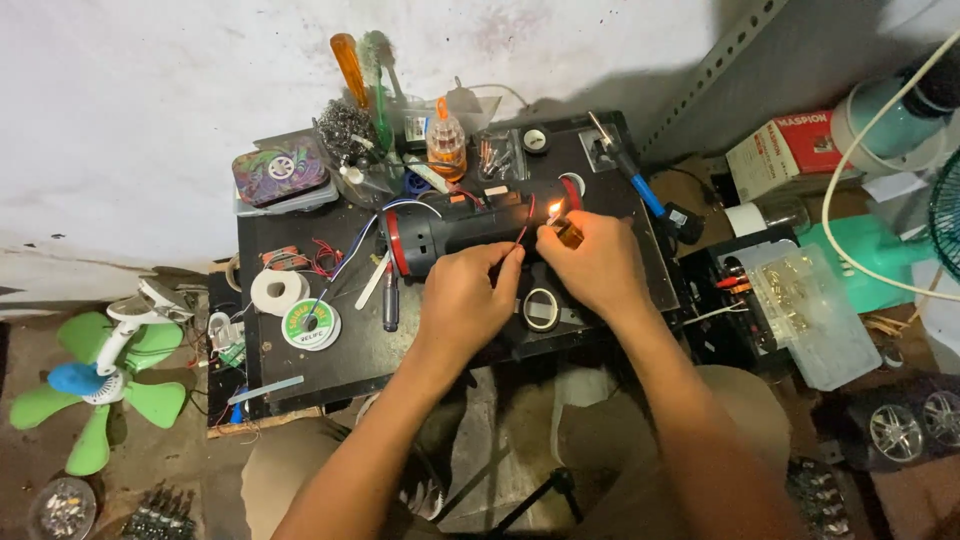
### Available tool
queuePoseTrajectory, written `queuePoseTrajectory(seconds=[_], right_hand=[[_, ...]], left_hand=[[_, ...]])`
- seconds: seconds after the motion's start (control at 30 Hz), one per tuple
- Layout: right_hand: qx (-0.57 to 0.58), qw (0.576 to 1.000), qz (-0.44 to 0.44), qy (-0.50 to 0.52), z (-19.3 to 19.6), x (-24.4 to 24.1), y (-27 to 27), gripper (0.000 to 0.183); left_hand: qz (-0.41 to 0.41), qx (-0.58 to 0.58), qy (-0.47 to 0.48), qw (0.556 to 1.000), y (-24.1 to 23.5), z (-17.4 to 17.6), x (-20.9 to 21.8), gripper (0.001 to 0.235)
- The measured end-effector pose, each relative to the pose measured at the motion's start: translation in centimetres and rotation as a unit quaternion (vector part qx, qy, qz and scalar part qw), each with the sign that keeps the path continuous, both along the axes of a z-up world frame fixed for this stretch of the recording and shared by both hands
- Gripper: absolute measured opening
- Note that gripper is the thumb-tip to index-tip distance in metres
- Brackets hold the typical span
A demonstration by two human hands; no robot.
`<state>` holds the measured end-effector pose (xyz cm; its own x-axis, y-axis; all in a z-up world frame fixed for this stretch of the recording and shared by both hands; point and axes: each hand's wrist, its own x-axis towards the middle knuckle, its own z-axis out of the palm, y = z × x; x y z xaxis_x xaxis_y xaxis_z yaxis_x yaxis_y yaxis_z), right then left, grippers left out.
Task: The person strips the ends of two red wires, twists them together, and wraps the joint with electrical tape. The person then wraps additional tape around the individual wire ends to insulate them.
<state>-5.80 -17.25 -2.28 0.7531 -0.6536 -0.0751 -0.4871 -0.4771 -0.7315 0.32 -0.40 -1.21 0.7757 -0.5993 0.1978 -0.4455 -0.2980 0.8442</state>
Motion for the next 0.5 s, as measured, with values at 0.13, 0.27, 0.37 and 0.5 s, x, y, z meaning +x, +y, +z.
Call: queuePoseTrajectory(seconds=[0.13,0.27,0.37,0.5], right_hand=[[-0.071,0.997,0.033,0.002,-0.1,-0.3,0.7,0.044],[-0.168,0.983,0.075,0.030,-0.5,-0.5,1.0,0.038],[-0.215,0.972,0.096,0.014,-1.4,-0.4,0.5,0.035],[-0.255,0.960,0.112,-0.033,-2.4,-0.3,0.8,0.040]], left_hand=[[0.009,0.009,0.006,1.000,-0.1,-0.7,-0.1,0.025],[0.007,0.008,0.003,1.000,-0.1,0.5,-0.3,0.026],[0.000,0.003,0.001,1.000,-0.1,1.1,-0.4,0.027],[-0.004,0.010,0.007,1.000,-0.1,1.5,-0.4,0.028]])
